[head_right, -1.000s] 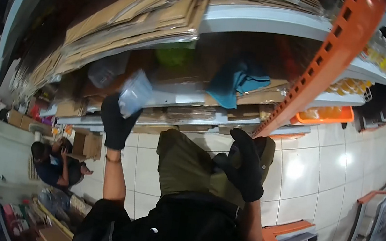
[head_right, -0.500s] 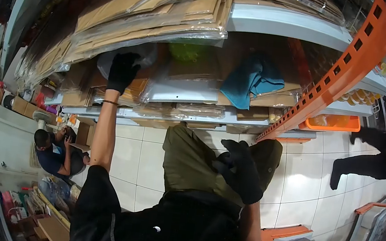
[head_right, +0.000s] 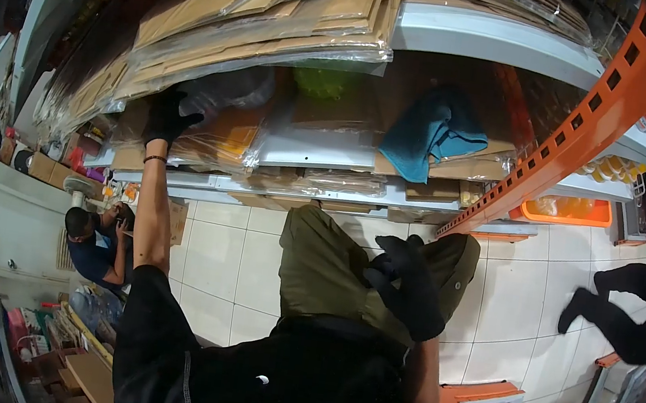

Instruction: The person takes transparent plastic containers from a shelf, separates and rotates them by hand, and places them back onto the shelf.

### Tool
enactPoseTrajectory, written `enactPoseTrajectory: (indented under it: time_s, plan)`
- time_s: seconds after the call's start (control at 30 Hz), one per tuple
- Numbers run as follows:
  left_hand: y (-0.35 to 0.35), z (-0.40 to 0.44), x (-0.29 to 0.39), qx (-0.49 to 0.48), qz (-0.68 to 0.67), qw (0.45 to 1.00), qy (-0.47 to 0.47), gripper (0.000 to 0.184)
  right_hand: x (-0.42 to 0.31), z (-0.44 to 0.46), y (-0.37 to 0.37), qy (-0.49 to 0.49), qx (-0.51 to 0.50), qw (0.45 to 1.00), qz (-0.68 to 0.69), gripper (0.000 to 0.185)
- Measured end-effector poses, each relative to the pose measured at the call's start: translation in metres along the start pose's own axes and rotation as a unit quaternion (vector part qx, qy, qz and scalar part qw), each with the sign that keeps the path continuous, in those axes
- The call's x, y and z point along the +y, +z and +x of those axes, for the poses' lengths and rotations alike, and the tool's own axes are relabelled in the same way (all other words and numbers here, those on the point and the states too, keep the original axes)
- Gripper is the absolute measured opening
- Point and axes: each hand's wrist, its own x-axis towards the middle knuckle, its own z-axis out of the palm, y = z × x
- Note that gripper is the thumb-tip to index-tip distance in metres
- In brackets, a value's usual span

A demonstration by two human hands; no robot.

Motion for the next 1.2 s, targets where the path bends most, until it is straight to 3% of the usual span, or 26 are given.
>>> enactPoseTrajectory:
  time_s: [0.13, 0.33, 0.43, 0.53, 0.63, 0.67, 0.83, 0.87, 0.9, 0.93, 0.97, 1.07, 1.1, 1.13, 1.2]
  plan:
    - [0.013, 0.004, -0.011, 0.047, 0.024, 0.997, 0.057, 0.064, -0.001, 0.002, 0.000, -0.014, -0.021, 0.999, -0.020, 0.046]
    - [0.024, 0.026, -0.031, -0.043, -0.039, 0.998, 0.011, 0.068, 0.001, 0.000, -0.002, -0.056, 0.001, 0.997, -0.060, 0.045]
    - [0.036, 0.030, -0.048, 0.046, -0.141, 0.989, 0.023, 0.069, -0.003, -0.003, -0.002, 0.010, -0.021, 0.999, -0.026, 0.045]
    - [0.017, 0.018, -0.042, 0.073, -0.220, 0.973, -0.002, 0.070, -0.001, -0.002, -0.002, 0.030, -0.052, 0.997, -0.039, 0.047]
    - [-0.013, -0.005, -0.018, 0.085, -0.151, 0.984, -0.041, 0.073, -0.007, 0.001, -0.002, 0.048, -0.069, 0.995, -0.051, 0.050]
    - [-0.016, -0.017, -0.009, 0.112, -0.183, 0.975, -0.053, 0.072, -0.008, 0.001, -0.001, 0.036, -0.062, 0.996, -0.056, 0.049]
    - [-0.031, -0.110, 0.079, 0.194, -0.357, 0.908, -0.096, 0.065, -0.010, 0.004, 0.007, 0.022, -0.063, 0.998, -0.011, 0.054]
    - [-0.056, -0.134, 0.127, 0.178, -0.539, 0.820, -0.070, 0.060, -0.016, 0.007, 0.011, 0.050, -0.071, 0.996, 0.022, 0.056]
    - [-0.039, -0.152, 0.139, 0.134, -0.567, 0.804, -0.121, 0.058, -0.025, 0.010, 0.014, 0.053, -0.068, 0.996, 0.033, 0.056]
    - [-0.048, -0.173, 0.177, 0.121, -0.576, 0.800, -0.121, 0.061, -0.034, 0.013, 0.018, 0.056, -0.065, 0.995, 0.044, 0.057]
    - [-0.040, -0.188, 0.203, 0.101, -0.648, 0.744, -0.123, 0.059, -0.047, 0.017, 0.021, 0.036, -0.050, 0.998, 0.032, 0.056]
    - [-0.038, -0.218, 0.279, 0.052, -0.707, 0.695, -0.123, 0.057, -0.060, 0.033, 0.033, -0.049, 0.030, 0.998, 0.037, 0.043]
    - [-0.040, -0.221, 0.296, 0.028, -0.744, 0.656, -0.121, 0.056, -0.061, 0.034, 0.034, -0.083, 0.060, 0.994, 0.043, 0.037]
    - [-0.039, -0.223, 0.309, -0.006, -0.818, 0.560, -0.134, 0.057, -0.057, 0.030, 0.037, -0.061, 0.087, 0.993, 0.047, 0.034]
    - [-0.028, -0.233, 0.325, 0.004, -0.768, 0.631, -0.114, 0.048, -0.049, 0.026, 0.040, -0.023, 0.142, 0.988, 0.058, 0.026]
